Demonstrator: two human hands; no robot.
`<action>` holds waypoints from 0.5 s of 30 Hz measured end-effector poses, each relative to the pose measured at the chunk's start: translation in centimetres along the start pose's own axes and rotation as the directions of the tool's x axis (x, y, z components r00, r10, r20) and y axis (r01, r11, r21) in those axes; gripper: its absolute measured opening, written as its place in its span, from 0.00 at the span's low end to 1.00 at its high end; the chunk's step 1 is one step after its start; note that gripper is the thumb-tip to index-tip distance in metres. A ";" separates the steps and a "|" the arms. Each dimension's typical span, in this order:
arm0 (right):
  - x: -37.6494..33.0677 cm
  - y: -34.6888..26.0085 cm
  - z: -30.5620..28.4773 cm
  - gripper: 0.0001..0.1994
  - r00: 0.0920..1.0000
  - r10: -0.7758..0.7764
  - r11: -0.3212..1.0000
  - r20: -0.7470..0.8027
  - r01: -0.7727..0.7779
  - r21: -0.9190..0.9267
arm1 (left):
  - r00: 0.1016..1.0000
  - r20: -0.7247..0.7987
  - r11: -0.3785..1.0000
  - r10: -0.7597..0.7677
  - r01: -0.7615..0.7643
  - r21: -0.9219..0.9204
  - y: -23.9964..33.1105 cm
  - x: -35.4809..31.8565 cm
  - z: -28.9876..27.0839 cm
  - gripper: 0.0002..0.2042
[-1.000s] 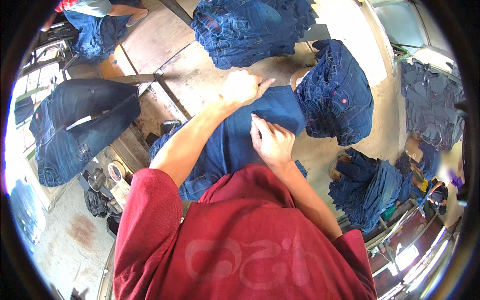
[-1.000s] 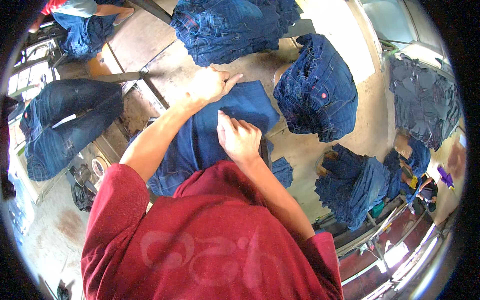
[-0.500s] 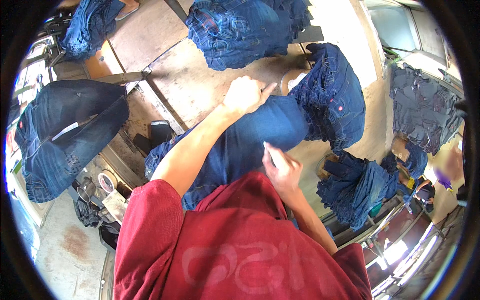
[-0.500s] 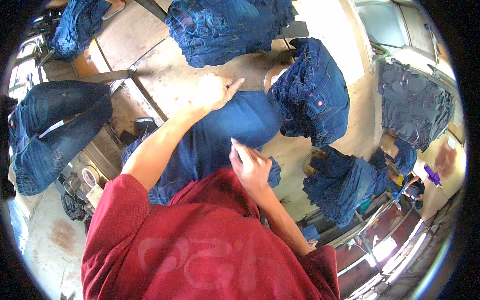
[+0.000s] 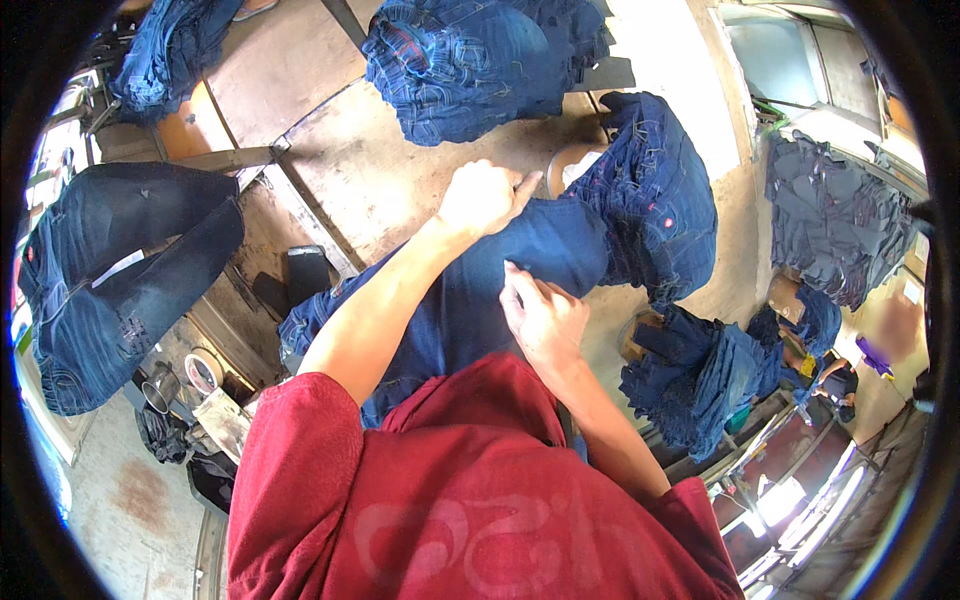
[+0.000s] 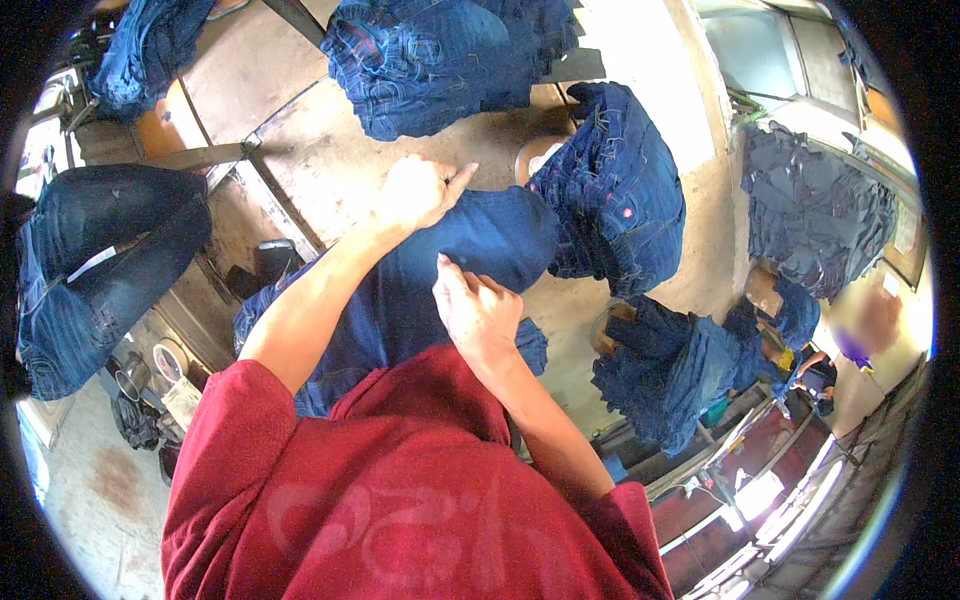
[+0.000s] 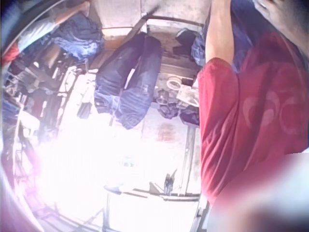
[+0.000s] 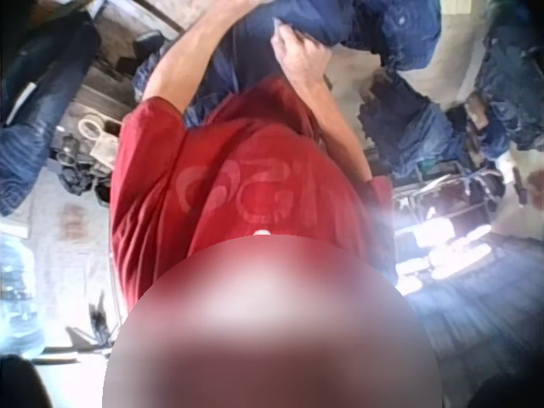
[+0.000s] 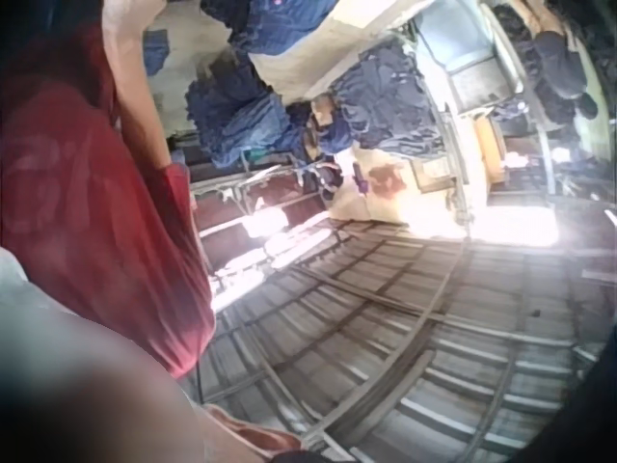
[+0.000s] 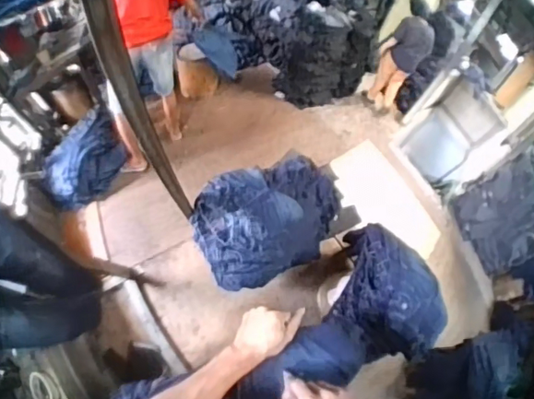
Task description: The person repeatedly picks up pairs of jeans from a pile, lays them on a table, and uses a white marker to draw lines on the fabric. After marking, the jeans are placed back on the pile. The process is repeated for multiple pairs.
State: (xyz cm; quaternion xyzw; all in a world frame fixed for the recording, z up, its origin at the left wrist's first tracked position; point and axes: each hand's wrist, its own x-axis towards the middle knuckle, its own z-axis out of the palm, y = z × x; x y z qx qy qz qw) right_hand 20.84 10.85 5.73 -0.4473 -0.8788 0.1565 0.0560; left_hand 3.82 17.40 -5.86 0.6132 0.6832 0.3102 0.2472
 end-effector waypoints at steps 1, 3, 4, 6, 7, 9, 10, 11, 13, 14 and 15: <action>-0.8 -0.1 -0.9 0.06 1.000 0.009 1.000 0.020 -0.009 0.004 | 1.000 -0.008 1.000 -0.012 0.012 0.004 0.1 0.1 0.0 0.25; -2.1 -0.1 -1.9 0.10 0.999 0.020 1.000 0.028 -0.020 0.020 | 1.000 0.001 0.999 -0.024 0.024 0.025 0.2 0.0 -0.1 0.25; -2.3 0.0 -1.9 0.10 0.999 0.044 0.995 0.027 -0.046 0.084 | 0.999 0.008 0.999 -0.035 0.035 0.036 0.3 0.0 -0.2 0.25; -2.0 0.2 -1.2 0.10 0.994 0.071 0.972 -0.082 -0.050 0.229 | 0.999 0.008 0.999 -0.039 0.039 0.005 0.3 0.0 -0.3 0.25; -1.6 0.5 -0.7 0.10 0.997 0.068 0.974 -0.047 -0.056 0.218 | 0.999 0.004 0.999 -0.039 0.039 -0.008 0.3 0.0 -0.3 0.25; -0.4 0.8 0.6 0.09 0.993 -0.003 0.981 -0.122 0.026 0.193 | 0.999 0.018 0.999 -0.049 0.049 -0.009 0.3 0.0 -0.4 0.25; 0.1 0.9 1.2 0.09 0.993 -0.014 0.984 -0.118 0.035 0.176 | 0.999 0.026 0.999 -0.048 0.048 -0.001 0.3 0.1 -0.4 0.25; 0.6 1.0 1.6 0.07 0.985 -0.038 0.986 -0.170 0.064 0.156 | 0.999 0.016 0.999 -0.040 0.040 -0.007 0.3 0.1 -0.4 0.25; 0.8 0.8 1.6 0.05 0.995 -0.025 0.996 -0.096 0.033 0.078 | 0.999 0.027 0.999 -0.039 0.039 0.002 0.3 0.1 -0.4 0.26; 0.7 0.6 1.3 0.04 0.998 -0.011 0.999 -0.054 0.014 0.046 | 0.999 0.011 0.999 -0.039 0.039 0.003 0.3 0.1 -0.3 0.26; 0.5 0.4 0.8 0.04 0.999 -0.013 1.000 -0.035 0.014 0.028 | 0.999 0.011 0.999 -0.052 0.052 0.012 0.4 0.0 -0.3 0.26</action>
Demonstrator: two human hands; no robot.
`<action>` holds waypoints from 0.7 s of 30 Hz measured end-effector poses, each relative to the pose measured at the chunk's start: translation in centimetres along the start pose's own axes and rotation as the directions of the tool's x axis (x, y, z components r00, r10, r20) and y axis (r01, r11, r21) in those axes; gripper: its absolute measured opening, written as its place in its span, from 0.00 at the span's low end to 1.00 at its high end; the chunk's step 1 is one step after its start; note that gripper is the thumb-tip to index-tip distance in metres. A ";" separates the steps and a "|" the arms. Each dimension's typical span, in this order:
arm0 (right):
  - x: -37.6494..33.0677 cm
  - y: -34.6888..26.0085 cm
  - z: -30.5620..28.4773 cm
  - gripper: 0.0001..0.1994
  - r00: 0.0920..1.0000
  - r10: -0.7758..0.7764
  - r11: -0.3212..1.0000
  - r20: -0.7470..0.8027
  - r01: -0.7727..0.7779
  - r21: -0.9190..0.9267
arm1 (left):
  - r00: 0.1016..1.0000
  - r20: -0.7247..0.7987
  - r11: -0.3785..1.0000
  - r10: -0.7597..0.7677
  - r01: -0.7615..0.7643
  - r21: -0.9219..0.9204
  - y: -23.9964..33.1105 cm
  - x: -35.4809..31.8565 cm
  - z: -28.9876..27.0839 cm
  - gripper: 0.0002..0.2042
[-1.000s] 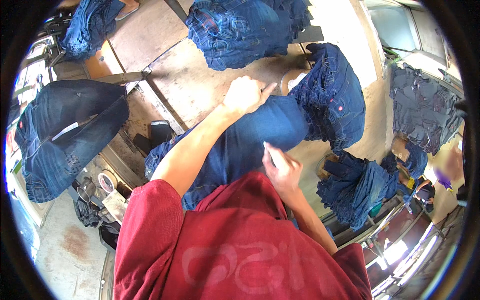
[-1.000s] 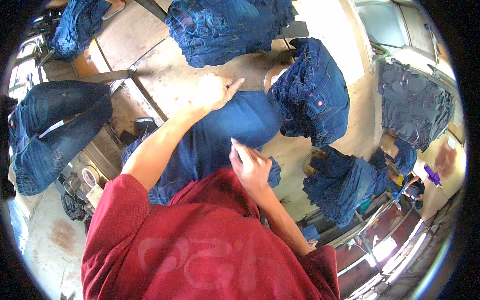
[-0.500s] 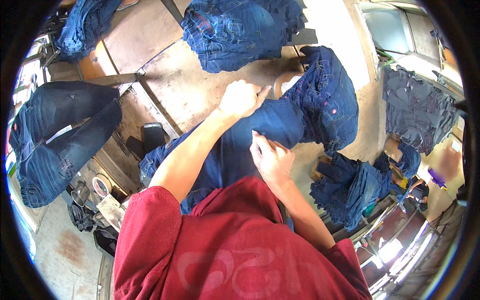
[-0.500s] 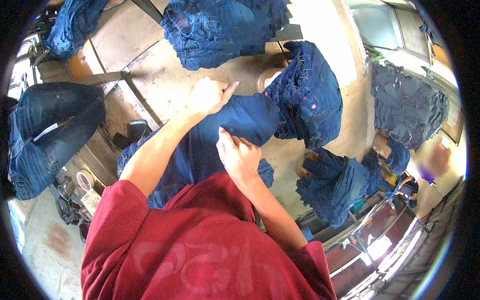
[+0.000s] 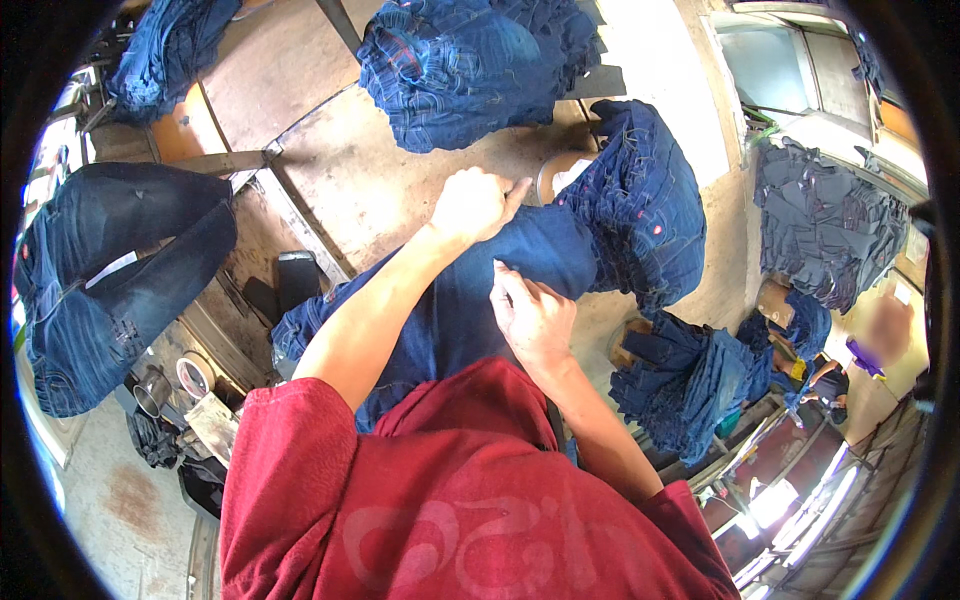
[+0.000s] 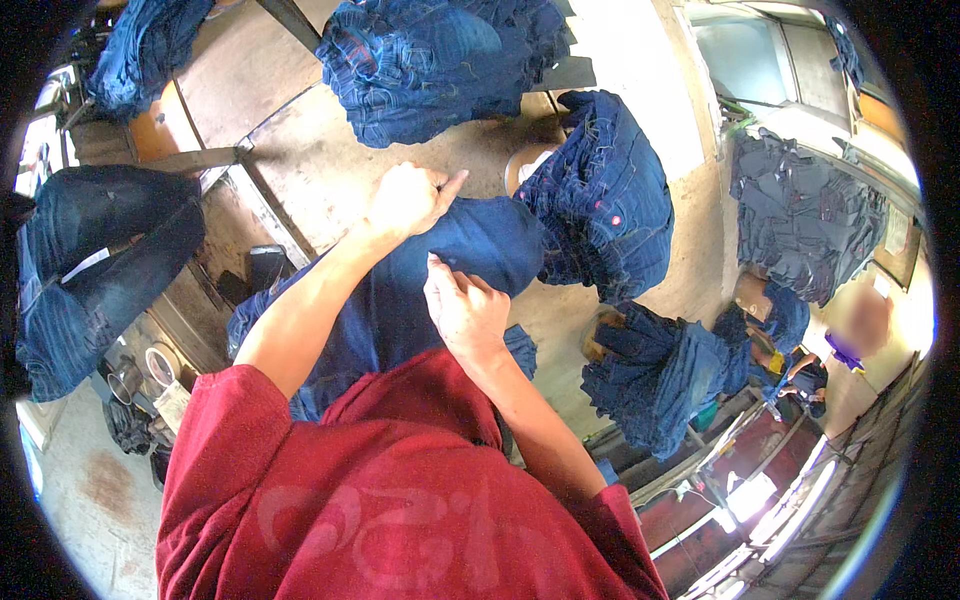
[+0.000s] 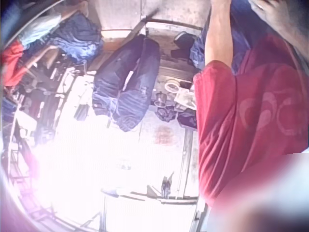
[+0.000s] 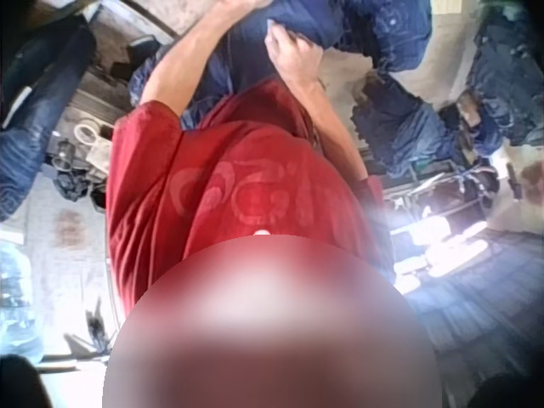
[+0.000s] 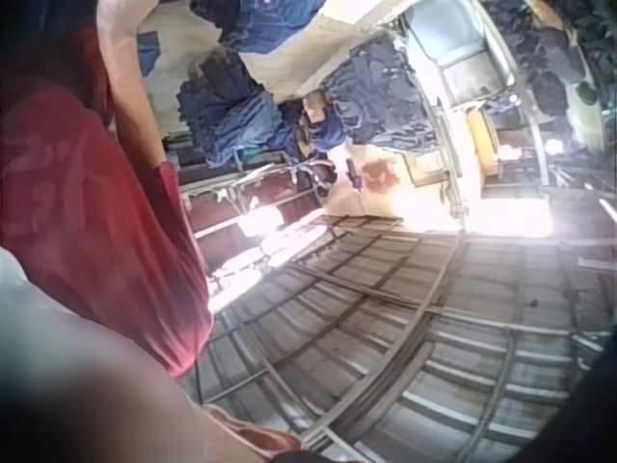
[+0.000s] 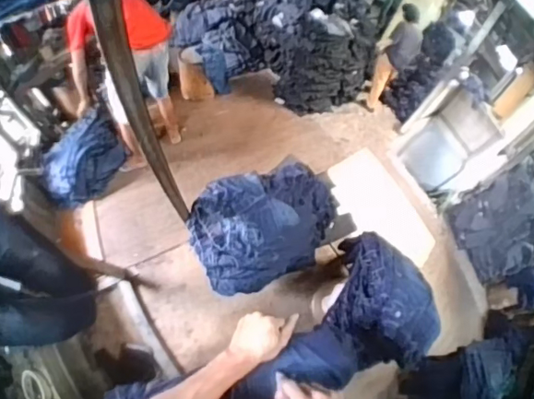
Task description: The person repeatedly picks up pairs of jeans from a pile, lays them on a table, and uses a white marker to draw lines on the fabric. After marking, the jeans are placed back on the pile. The process is repeated for multiple pairs.
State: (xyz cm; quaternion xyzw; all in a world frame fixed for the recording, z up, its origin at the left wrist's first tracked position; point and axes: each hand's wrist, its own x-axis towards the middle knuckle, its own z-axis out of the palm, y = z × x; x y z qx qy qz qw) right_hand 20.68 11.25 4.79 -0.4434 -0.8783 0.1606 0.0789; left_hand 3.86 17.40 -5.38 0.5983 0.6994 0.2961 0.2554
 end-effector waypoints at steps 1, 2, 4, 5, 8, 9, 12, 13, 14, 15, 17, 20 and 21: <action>-0.3 -0.2 -0.6 0.03 1.000 0.005 1.000 0.021 -0.004 -0.012 | 1.000 -0.003 1.000 -0.011 0.012 0.011 0.0 0.0 0.1 0.26; -0.7 -0.4 -1.2 0.03 0.997 0.022 1.000 0.071 -0.020 -0.021 | 0.999 0.021 0.999 -0.035 0.035 -0.004 0.1 -0.1 0.1 0.26; -1.2 -0.5 -2.1 0.03 0.998 0.049 0.999 0.049 -0.049 0.012 | 0.998 0.026 0.998 -0.064 0.065 -0.020 0.1 -0.1 0.2 0.25; -1.3 -0.5 -2.3 0.02 0.999 0.049 0.998 0.022 -0.050 0.043 | 0.998 0.019 0.998 -0.056 0.056 -0.024 0.0 0.0 0.2 0.25; -0.4 0.0 -1.5 0.02 0.998 0.062 0.985 -0.010 -0.060 0.159 | 0.999 0.013 0.999 -0.033 0.033 -0.032 -0.2 0.1 0.4 0.25; 0.0 0.2 -1.0 0.02 0.998 0.054 0.982 -0.026 -0.048 0.183 | 1.000 0.007 0.999 -0.030 0.030 -0.026 -0.3 0.1 0.4 0.25; 0.6 0.5 -0.2 0.03 0.998 -0.017 0.991 -0.065 0.026 0.133 | 1.000 -0.004 1.000 -0.013 0.013 -0.025 -0.4 0.1 0.6 0.25; 0.6 0.5 -0.3 0.03 0.997 -0.039 0.993 -0.061 0.046 0.107 | 1.000 0.002 1.000 -0.018 0.018 -0.019 -0.4 0.0 0.6 0.25; 0.4 0.5 -0.5 0.03 0.999 -0.031 0.995 -0.022 0.033 0.095 | 1.000 -0.004 1.000 -0.020 0.020 -0.022 -0.4 0.0 0.6 0.25; 0.1 0.5 -1.0 0.02 0.999 -0.020 0.996 0.031 0.017 0.086 | 0.999 0.003 0.999 -0.035 0.035 -0.018 -0.4 0.0 0.7 0.24; -0.5 0.5 -1.9 0.02 0.995 0.009 0.995 0.095 -0.018 0.097 | 0.999 -0.003 0.999 -0.033 0.033 -0.007 -0.3 -0.1 0.7 0.24; -0.6 0.5 -2.1 0.02 0.998 0.035 0.984 0.061 -0.045 0.172 | 0.999 -0.036 1.000 0.006 -0.006 0.001 -0.3 -0.1 0.6 0.25; -0.3 0.5 -1.7 0.02 0.999 0.035 0.978 0.002 -0.034 0.205 | 0.999 -0.039 1.000 0.016 -0.016 -0.006 -0.3 -0.1 0.5 0.25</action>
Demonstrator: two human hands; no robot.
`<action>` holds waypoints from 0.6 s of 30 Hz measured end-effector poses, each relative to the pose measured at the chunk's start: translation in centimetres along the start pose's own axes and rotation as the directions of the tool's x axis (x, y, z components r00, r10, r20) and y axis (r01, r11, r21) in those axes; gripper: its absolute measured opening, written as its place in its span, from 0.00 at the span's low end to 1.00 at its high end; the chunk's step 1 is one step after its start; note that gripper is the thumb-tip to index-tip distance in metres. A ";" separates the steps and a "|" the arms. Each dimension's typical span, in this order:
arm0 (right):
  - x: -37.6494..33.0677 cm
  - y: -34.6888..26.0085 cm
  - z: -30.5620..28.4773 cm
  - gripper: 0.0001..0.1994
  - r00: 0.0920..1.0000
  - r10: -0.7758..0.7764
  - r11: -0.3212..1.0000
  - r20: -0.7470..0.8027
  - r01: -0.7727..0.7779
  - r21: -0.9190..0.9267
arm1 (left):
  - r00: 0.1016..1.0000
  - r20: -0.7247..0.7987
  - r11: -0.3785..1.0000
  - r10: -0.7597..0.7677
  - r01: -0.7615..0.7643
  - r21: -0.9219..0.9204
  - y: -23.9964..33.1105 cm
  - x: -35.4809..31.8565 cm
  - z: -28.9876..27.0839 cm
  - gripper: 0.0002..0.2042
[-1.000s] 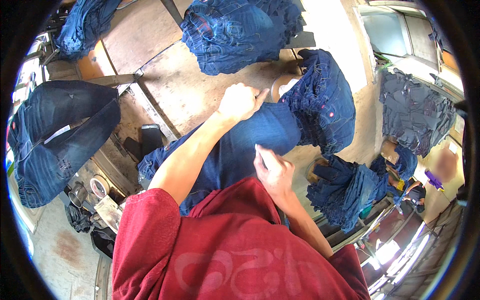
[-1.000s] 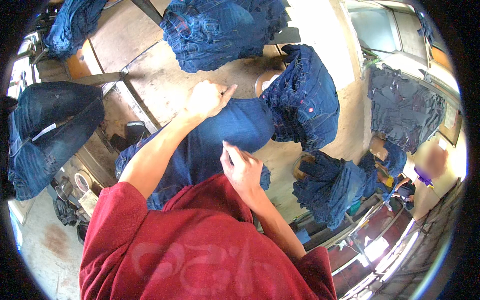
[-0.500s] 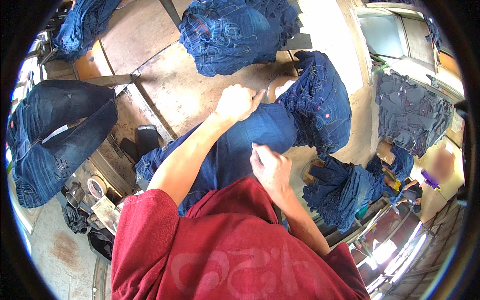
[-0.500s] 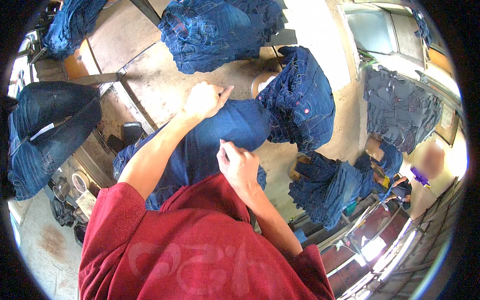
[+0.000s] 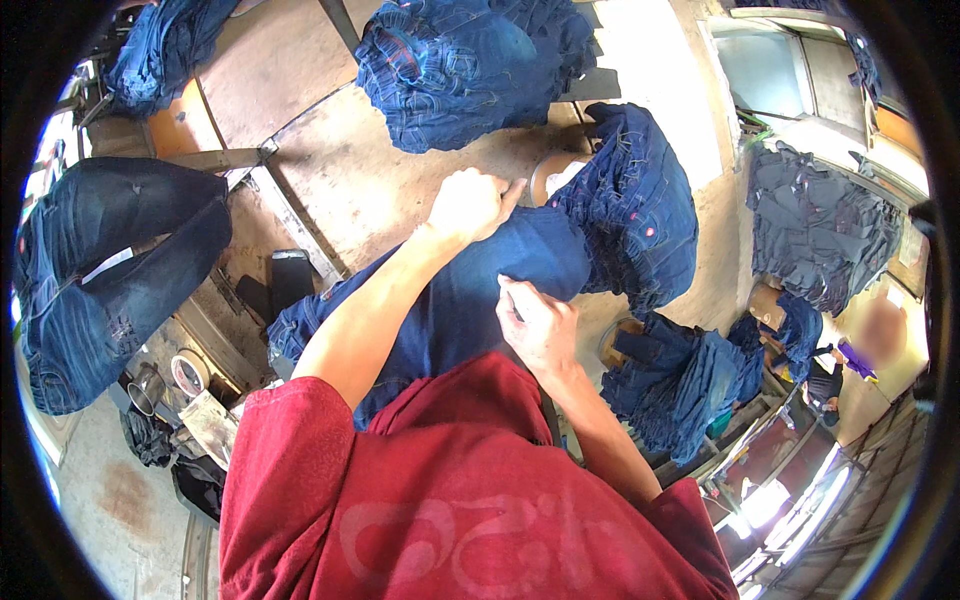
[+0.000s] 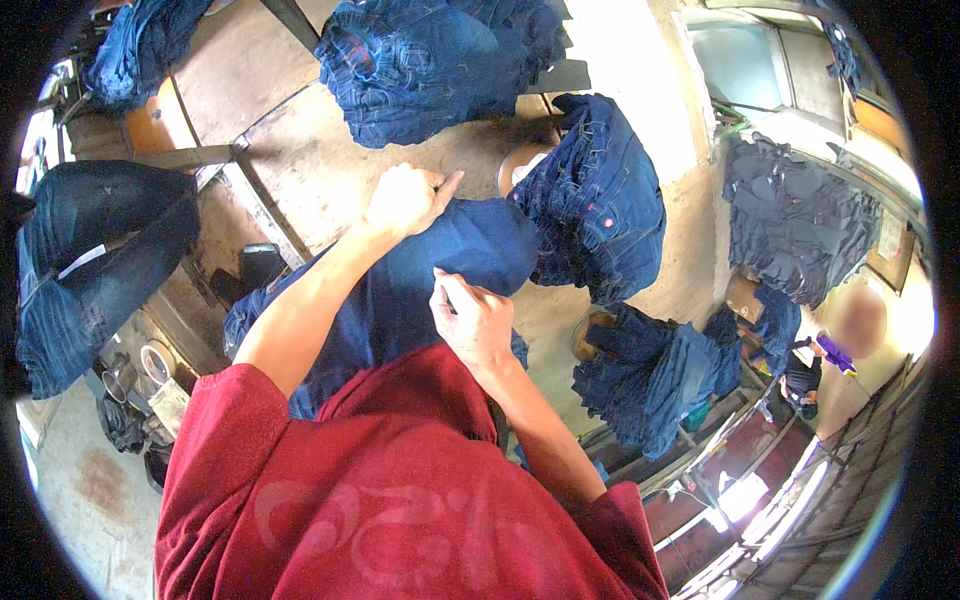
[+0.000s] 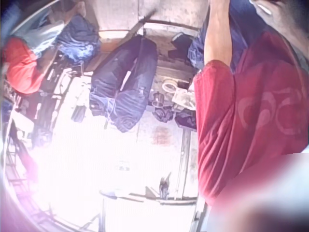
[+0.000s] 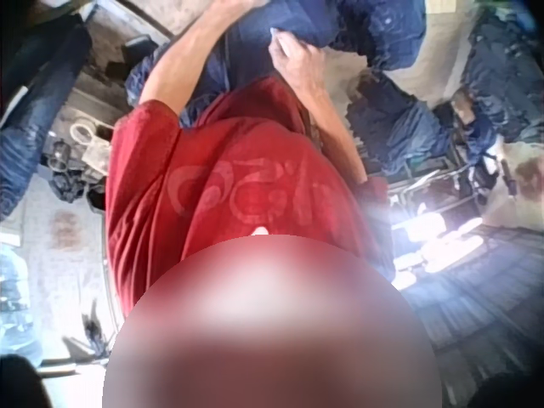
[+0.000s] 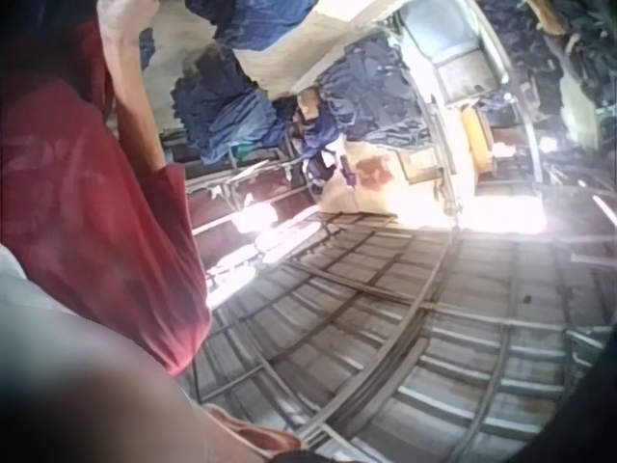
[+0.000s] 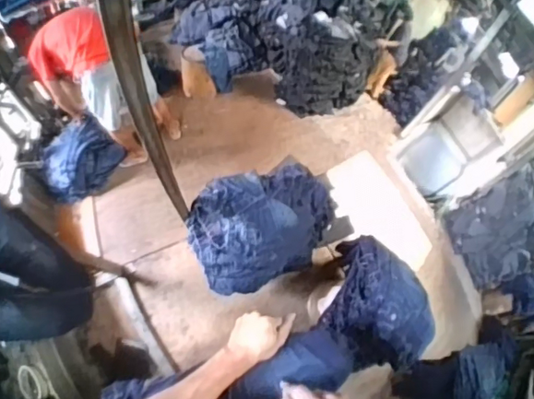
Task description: The person repeatedly picks up pairs of jeans from a pile, lays them on a table, and uses a white marker to draw lines on the fabric. After marking, the jeans are placed back on the pile. The process is repeated for multiple pairs.
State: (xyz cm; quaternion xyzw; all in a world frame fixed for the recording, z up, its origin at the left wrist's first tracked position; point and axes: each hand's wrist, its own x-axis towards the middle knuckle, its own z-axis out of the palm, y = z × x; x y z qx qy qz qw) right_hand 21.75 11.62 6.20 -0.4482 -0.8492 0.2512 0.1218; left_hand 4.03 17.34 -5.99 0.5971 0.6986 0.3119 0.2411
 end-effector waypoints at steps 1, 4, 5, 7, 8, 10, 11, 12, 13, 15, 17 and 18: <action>0.3 0.1 0.4 0.02 0.999 -0.004 1.000 -0.034 0.005 0.031 | 1.000 0.009 1.000 0.000 0.000 -0.002 0.0 0.0 0.0 0.25; 0.5 0.2 1.2 0.03 1.000 0.007 0.996 0.020 -0.005 -0.089 | 0.992 0.098 0.997 -0.082 0.083 -0.005 0.1 0.1 -0.2 0.25; 0.4 0.1 1.2 0.03 0.999 -0.036 0.994 -0.007 0.035 -0.103 | 0.989 0.112 0.996 -0.092 0.093 0.003 0.1 0.1 -0.2 0.25; 0.0 -0.1 0.9 0.03 0.997 -0.076 0.988 -0.033 0.071 -0.136 | 0.987 0.125 0.995 -0.101 0.099 0.025 0.1 0.2 -0.2 0.25; -0.1 -0.2 0.7 0.03 1.000 0.003 0.996 0.009 -0.002 -0.090 | 0.985 0.131 0.994 -0.109 0.107 0.027 0.1 0.2 -0.2 0.25; -0.1 -0.2 0.5 0.03 0.999 0.031 0.997 -0.045 -0.028 0.067 | 0.984 0.135 0.993 -0.118 0.115 0.030 0.1 0.2 -0.1 0.25; 0.0 -0.2 0.6 0.03 0.996 0.075 0.991 -0.038 -0.070 0.110 | 0.992 0.092 0.996 -0.090 0.088 0.026 0.1 0.2 0.0 0.25; 0.2 -0.1 0.6 0.03 0.998 0.034 0.997 -0.050 -0.031 0.064 | 0.997 0.046 0.998 -0.054 0.053 0.017 0.1 0.2 0.1 0.24; 0.3 -0.1 0.7 0.03 0.998 -0.005 1.000 -0.056 0.006 0.021 | 0.999 0.032 0.999 -0.037 0.036 0.021 0.1 0.1 0.1 0.24; 0.5 0.0 0.9 0.03 0.999 -0.041 0.997 -0.033 0.039 -0.059 | 0.999 0.029 0.999 -0.036 0.034 0.040 0.1 0.0 0.2 0.25; 0.5 0.1 1.0 0.03 0.996 -0.081 0.991 -0.024 0.078 -0.111 | 0.996 0.063 0.997 -0.064 0.061 0.048 0.1 -0.1 0.1 0.25; 0.3 0.0 1.0 0.03 1.000 -0.011 0.995 0.017 0.013 -0.102 | 0.994 0.076 0.996 -0.077 0.073 0.044 0.1 -0.1 0.1 0.25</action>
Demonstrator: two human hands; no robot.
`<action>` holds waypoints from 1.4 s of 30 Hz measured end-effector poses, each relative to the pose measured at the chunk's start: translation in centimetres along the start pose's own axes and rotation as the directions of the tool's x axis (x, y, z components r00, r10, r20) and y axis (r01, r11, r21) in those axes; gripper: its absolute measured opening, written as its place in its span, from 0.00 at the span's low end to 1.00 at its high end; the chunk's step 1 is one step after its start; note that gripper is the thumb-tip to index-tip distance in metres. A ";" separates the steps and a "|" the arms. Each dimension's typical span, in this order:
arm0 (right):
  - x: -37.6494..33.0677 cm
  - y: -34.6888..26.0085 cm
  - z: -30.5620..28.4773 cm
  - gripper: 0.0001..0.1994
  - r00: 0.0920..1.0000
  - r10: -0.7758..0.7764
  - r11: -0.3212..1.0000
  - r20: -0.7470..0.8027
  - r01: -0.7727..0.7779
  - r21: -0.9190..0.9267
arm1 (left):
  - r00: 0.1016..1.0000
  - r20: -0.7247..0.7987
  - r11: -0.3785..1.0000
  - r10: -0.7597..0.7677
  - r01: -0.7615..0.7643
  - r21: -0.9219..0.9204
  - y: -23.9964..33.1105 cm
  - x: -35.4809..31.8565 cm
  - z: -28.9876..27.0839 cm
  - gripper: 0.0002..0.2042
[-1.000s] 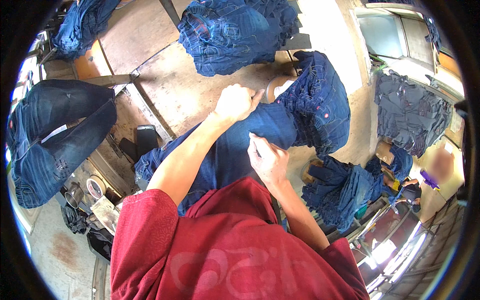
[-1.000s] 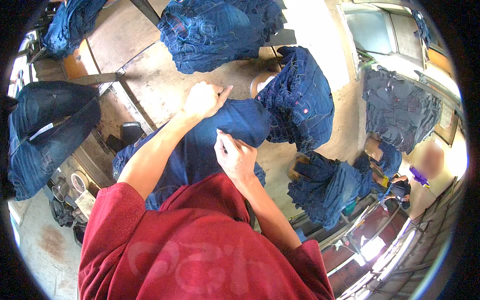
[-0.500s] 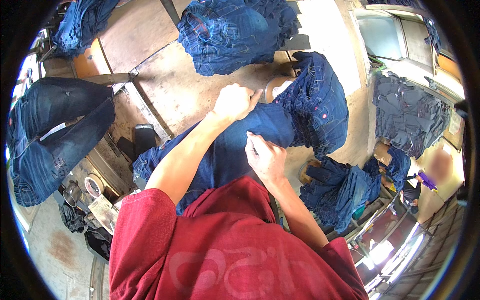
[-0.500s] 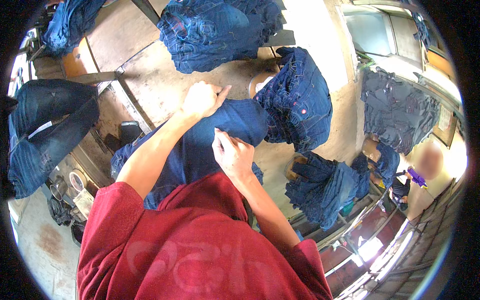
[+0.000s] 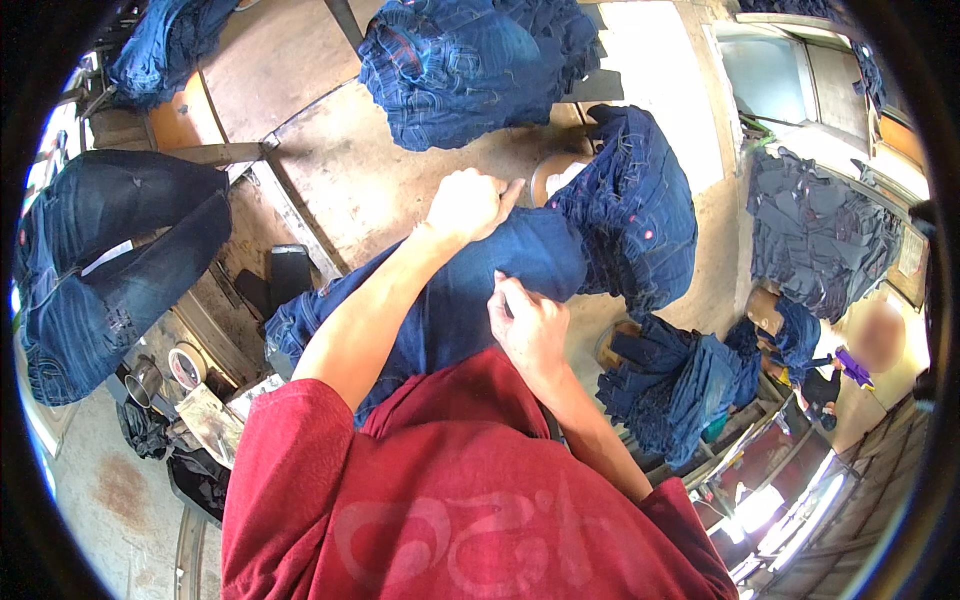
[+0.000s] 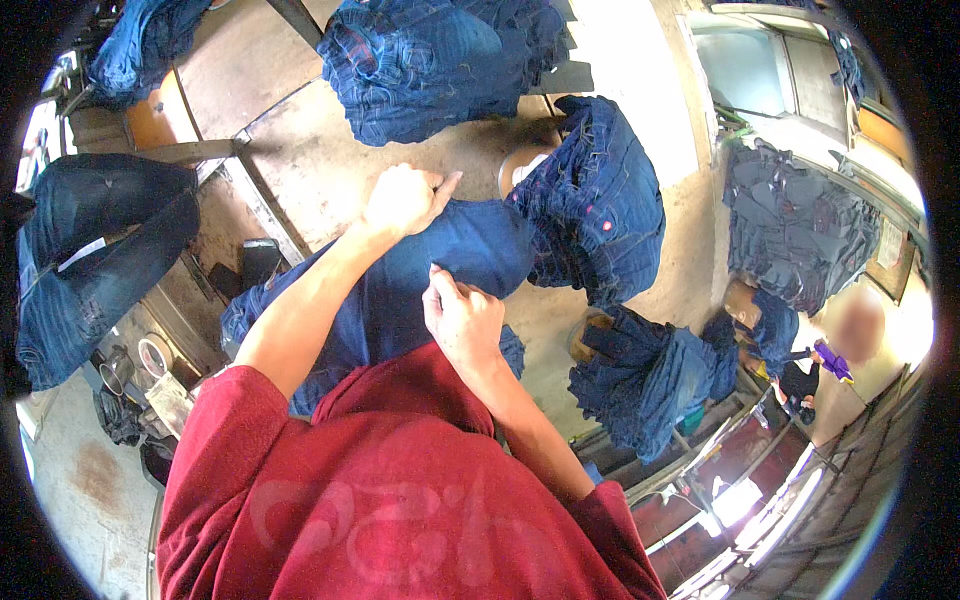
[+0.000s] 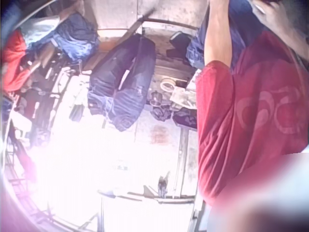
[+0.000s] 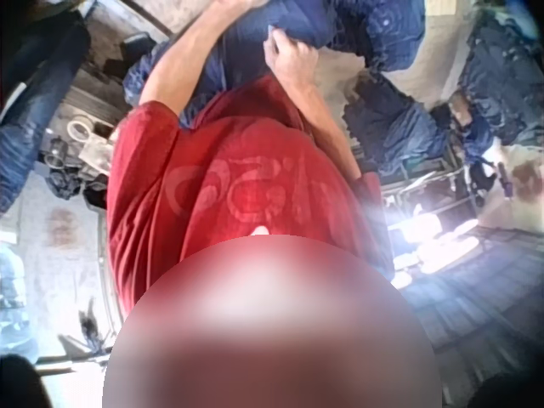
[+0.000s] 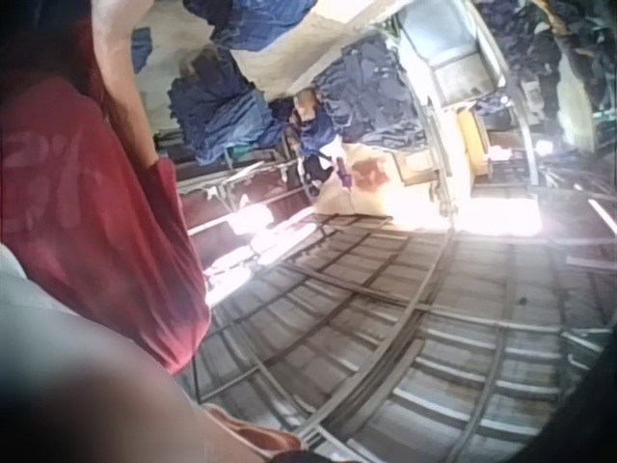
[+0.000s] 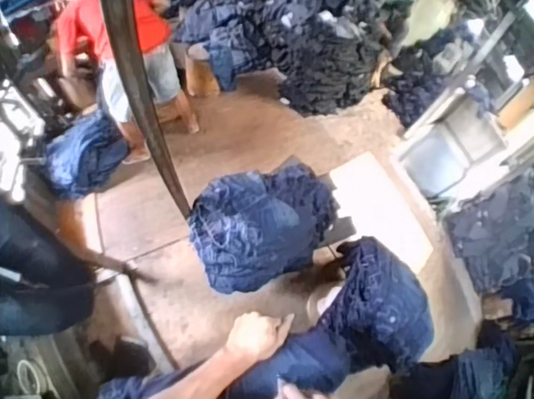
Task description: The person repeatedly picks up pairs of jeans from a pile, lays them on a table, and uses a white marker to draw lines on the fabric. After marking, the jeans are placed back on the pile. The process is repeated for multiple pairs.
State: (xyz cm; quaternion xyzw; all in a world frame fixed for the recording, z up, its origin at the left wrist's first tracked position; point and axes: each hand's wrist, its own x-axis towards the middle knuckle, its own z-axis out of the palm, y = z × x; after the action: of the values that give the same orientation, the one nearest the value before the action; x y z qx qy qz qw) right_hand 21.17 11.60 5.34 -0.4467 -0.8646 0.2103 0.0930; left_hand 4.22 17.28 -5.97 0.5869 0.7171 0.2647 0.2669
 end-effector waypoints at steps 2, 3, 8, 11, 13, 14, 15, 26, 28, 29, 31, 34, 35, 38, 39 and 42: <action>-0.2 0.1 -0.1 0.03 0.999 0.022 0.997 -0.045 -0.018 0.074 | 1.000 0.011 1.000 -0.013 0.013 -0.006 0.0 0.0 -0.1 0.25; -0.2 0.2 -0.1 0.03 0.999 0.031 0.997 -0.022 -0.030 0.078 | 1.000 0.011 1.000 -0.012 0.012 -0.008 0.0 0.0 -0.1 0.25; 0.1 1.1 -0.4 0.03 0.999 -0.039 0.999 0.026 0.038 0.028 | 0.999 0.033 1.000 -0.024 0.024 0.017 0.1 0.1 -0.1 0.26; 0.4 1.4 -0.6 0.04 0.998 -0.049 0.994 -0.037 0.053 0.097 | 0.999 0.028 0.999 -0.033 0.032 0.028 0.2 0.3 -0.2 0.26; 0.4 1.4 -0.7 0.03 0.999 -0.045 0.996 -0.030 0.047 0.079 | 0.999 0.039 0.998 -0.036 0.034 0.053 0.4 0.3 -0.5 0.26; 0.5 1.4 -0.8 0.02 0.999 -0.036 0.997 -0.023 0.038 0.074 | 0.998 0.042 0.998 -0.047 0.045 0.054 0.5 0.3 -0.7 0.26; 0.4 1.4 -0.9 0.02 0.998 -0.052 0.996 -0.026 0.053 0.065 | 0.997 0.050 0.997 -0.066 0.063 0.054 0.7 0.2 -0.9 0.26; 0.4 2.8 -4.3 0.09 0.933 0.304 0.657 0.191 -0.351 0.667 | 0.924 0.329 0.981 -0.194 0.192 0.039 1.7 -3.5 -9.5 0.35; -0.2 1.8 -5.2 0.10 0.931 0.316 0.654 0.183 -0.354 0.669 | 0.882 0.422 0.971 -0.211 0.239 -0.012 -0.5 -7.5 -13.9 0.42; -0.6 1.0 -5.4 0.10 0.946 0.272 0.683 0.176 -0.319 0.658 | 0.873 0.446 0.974 -0.200 0.225 -0.004 -1.5 -10.0 -15.8 0.49; -1.4 -1.3 -5.2 0.10 0.956 0.227 0.697 0.187 -0.294 0.654 | 0.858 0.486 0.981 -0.169 0.194 -0.001 -3.5 -13.6 -18.1 0.43; -2.1 -5.9 -2.4 0.09 0.977 0.150 0.721 0.152 -0.214 0.659 | 0.821 0.565 0.963 -0.086 0.213 -0.163 -6.8 -15.3 -18.7 0.30; -2.3 -7.3 -1.5 0.09 0.991 0.080 0.802 0.109 -0.129 0.584 | 0.846 0.533 0.949 -0.020 0.185 -0.257 -7.7 -15.2 -18.5 0.26; -2.6 -10.6 1.6 0.09 0.994 -0.111 0.923 0.013 0.099 0.372 | 0.821 0.572 0.977 -0.002 0.122 -0.172 -9.5 -14.6 -17.7 0.19; -2.7 -11.6 2.5 0.09 0.994 -0.104 0.944 0.034 0.088 0.318 | 0.844 0.532 0.977 0.068 0.052 -0.206 -9.9 -14.4 -17.7 0.17; -2.1 -13.7 4.8 0.07 0.991 -0.129 0.963 -0.043 0.136 0.233 | 0.898 0.412 0.902 0.156 0.040 -0.429 -10.2 -14.2 -17.6 0.17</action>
State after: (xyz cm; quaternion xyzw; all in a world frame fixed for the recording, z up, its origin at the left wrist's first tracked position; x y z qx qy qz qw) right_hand 10.63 1.55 7.27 -0.3765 -0.8602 0.2984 0.1709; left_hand -12.78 0.40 0.60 0.5801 0.5448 0.2847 0.5343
